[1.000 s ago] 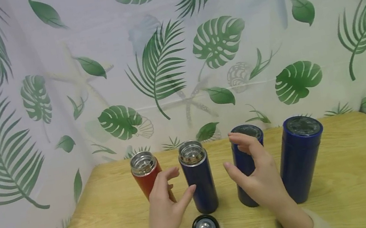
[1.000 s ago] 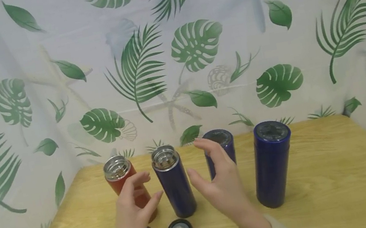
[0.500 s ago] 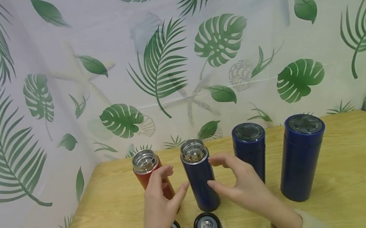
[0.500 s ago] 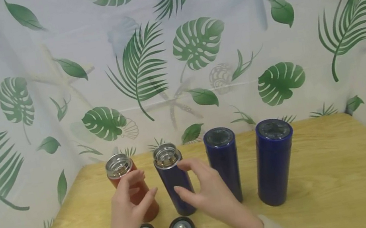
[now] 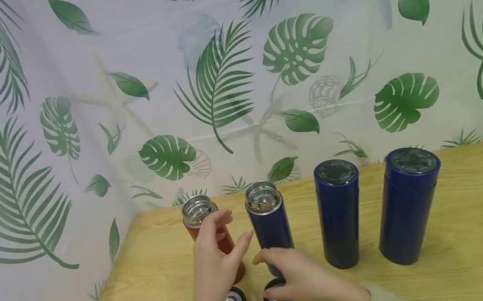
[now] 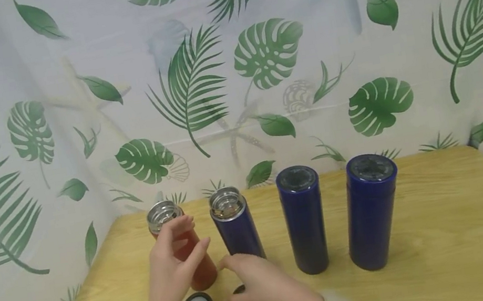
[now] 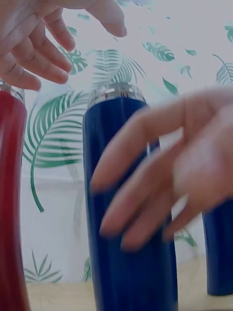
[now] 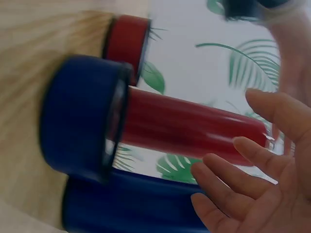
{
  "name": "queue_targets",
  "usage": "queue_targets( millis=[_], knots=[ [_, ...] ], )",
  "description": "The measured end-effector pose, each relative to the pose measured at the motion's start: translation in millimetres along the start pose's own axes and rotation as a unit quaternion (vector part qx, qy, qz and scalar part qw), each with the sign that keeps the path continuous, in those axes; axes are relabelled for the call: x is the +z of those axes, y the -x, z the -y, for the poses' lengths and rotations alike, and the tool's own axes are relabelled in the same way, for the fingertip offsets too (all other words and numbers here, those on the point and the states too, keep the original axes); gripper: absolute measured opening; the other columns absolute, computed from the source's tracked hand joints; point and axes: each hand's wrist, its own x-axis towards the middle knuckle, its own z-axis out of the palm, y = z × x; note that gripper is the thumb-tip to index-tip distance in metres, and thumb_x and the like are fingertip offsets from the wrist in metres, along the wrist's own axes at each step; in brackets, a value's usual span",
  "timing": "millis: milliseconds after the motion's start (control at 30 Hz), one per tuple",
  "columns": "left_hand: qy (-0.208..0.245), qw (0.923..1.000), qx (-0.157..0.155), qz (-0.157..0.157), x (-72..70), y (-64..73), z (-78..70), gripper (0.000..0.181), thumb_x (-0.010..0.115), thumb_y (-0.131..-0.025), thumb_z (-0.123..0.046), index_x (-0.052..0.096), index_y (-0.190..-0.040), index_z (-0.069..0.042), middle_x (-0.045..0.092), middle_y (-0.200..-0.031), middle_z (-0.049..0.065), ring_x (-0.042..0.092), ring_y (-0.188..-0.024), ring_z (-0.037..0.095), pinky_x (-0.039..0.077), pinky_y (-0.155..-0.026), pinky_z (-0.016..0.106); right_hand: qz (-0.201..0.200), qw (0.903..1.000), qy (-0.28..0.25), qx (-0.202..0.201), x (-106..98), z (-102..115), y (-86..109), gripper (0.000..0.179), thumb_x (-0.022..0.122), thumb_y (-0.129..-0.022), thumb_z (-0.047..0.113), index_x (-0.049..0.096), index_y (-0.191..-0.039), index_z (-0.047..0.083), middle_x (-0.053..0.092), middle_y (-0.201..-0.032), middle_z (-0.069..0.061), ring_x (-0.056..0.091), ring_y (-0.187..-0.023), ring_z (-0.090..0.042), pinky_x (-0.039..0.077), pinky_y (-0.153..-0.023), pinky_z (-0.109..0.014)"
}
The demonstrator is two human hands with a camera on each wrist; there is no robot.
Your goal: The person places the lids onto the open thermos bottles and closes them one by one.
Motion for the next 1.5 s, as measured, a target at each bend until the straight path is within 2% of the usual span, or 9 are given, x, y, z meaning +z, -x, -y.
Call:
queue_targets(
  millis=[267, 467, 667, 900, 1167, 1333, 1500],
  knots=[
    [0.026, 0.9997, -0.004, 0.001, -2.7, -8.3, -5.9, 0.042, 0.071, -0.075, -0.015, 0.051, -0.111, -0.003, 0.056, -0.103, 0.007, 0.053, -0.096, 0.018, 0.046, -0.076, 0.038, 0.078, 0.9961, 0.042, -0.001, 18, -2, -10.1, 0.045, 0.073, -0.070, 0.021, 0.056, -0.110, 0.007, 0.057, -0.103, 0.000, 0.053, -0.091, -0.013, 0.045, -0.073, -0.026],
    [0.041, 0.9992, -0.002, -0.002, -4.7, -11.2, -9.0, 0.040, 0.070, -0.077, -0.015, 0.052, -0.111, -0.003, 0.057, -0.102, 0.008, 0.054, -0.096, 0.020, 0.045, -0.076, 0.042, 0.126, 0.9845, 0.122, 0.002, 29, 1, -16.1, 0.053, 0.078, -0.065, 0.029, 0.056, -0.112, 0.015, 0.054, -0.102, 0.005, 0.051, -0.088, -0.011, 0.045, -0.069, -0.029],
    [0.045, 0.9990, 0.001, 0.001, -4.0, -11.0, -10.4, 0.039, 0.070, -0.077, -0.015, 0.052, -0.110, -0.004, 0.057, -0.100, 0.010, 0.054, -0.094, 0.020, 0.045, -0.075, 0.043, 0.162, 0.9766, 0.140, 0.014, 33, 3, -18.0, 0.051, 0.077, -0.063, 0.024, 0.056, -0.110, 0.018, 0.053, -0.090, 0.006, 0.050, -0.077, -0.010, 0.043, -0.062, -0.028],
    [0.044, 0.9990, -0.008, 0.007, -2.7, -12.0, -10.3, 0.039, 0.070, -0.077, -0.016, 0.053, -0.110, -0.005, 0.057, -0.102, 0.008, 0.055, -0.093, 0.019, 0.045, -0.075, 0.043, 0.210, 0.9631, 0.162, 0.044, 34, 0, -20.3, 0.059, 0.083, -0.056, 0.030, 0.056, -0.108, 0.022, 0.051, -0.088, 0.008, 0.048, -0.080, -0.012, 0.043, -0.067, -0.032],
    [0.052, 0.9981, -0.022, 0.023, 0.2, -12.5, -7.2, 0.039, 0.069, -0.077, -0.018, 0.053, -0.110, -0.007, 0.057, -0.104, 0.007, 0.056, -0.095, 0.018, 0.045, -0.076, 0.044, 0.221, 0.9533, 0.202, 0.039, 35, -5, -18.7, 0.056, 0.082, -0.056, 0.019, 0.056, -0.106, 0.022, 0.050, -0.085, 0.007, 0.048, -0.077, -0.013, 0.043, -0.064, -0.031],
    [0.057, 0.9976, -0.028, 0.027, 1.9, -12.7, -5.5, 0.039, 0.069, -0.078, -0.019, 0.053, -0.111, -0.006, 0.057, -0.104, 0.007, 0.056, -0.095, 0.018, 0.045, -0.076, 0.044, 0.217, 0.9550, 0.198, 0.042, 33, -8, -18.6, 0.053, 0.081, -0.055, 0.014, 0.057, -0.102, 0.021, 0.051, -0.085, 0.005, 0.050, -0.075, -0.014, 0.043, -0.060, -0.029],
    [0.059, 0.9975, -0.027, 0.028, 3.0, -13.0, -6.1, 0.039, 0.069, -0.078, -0.019, 0.053, -0.111, -0.006, 0.057, -0.104, 0.007, 0.056, -0.095, 0.018, 0.045, -0.076, 0.043, 0.193, 0.9636, 0.181, 0.037, 19, -6, -15.7, 0.052, 0.080, -0.056, 0.017, 0.058, -0.102, 0.018, 0.051, -0.084, 0.004, 0.049, -0.074, -0.014, 0.042, -0.058, -0.028]
  ],
)
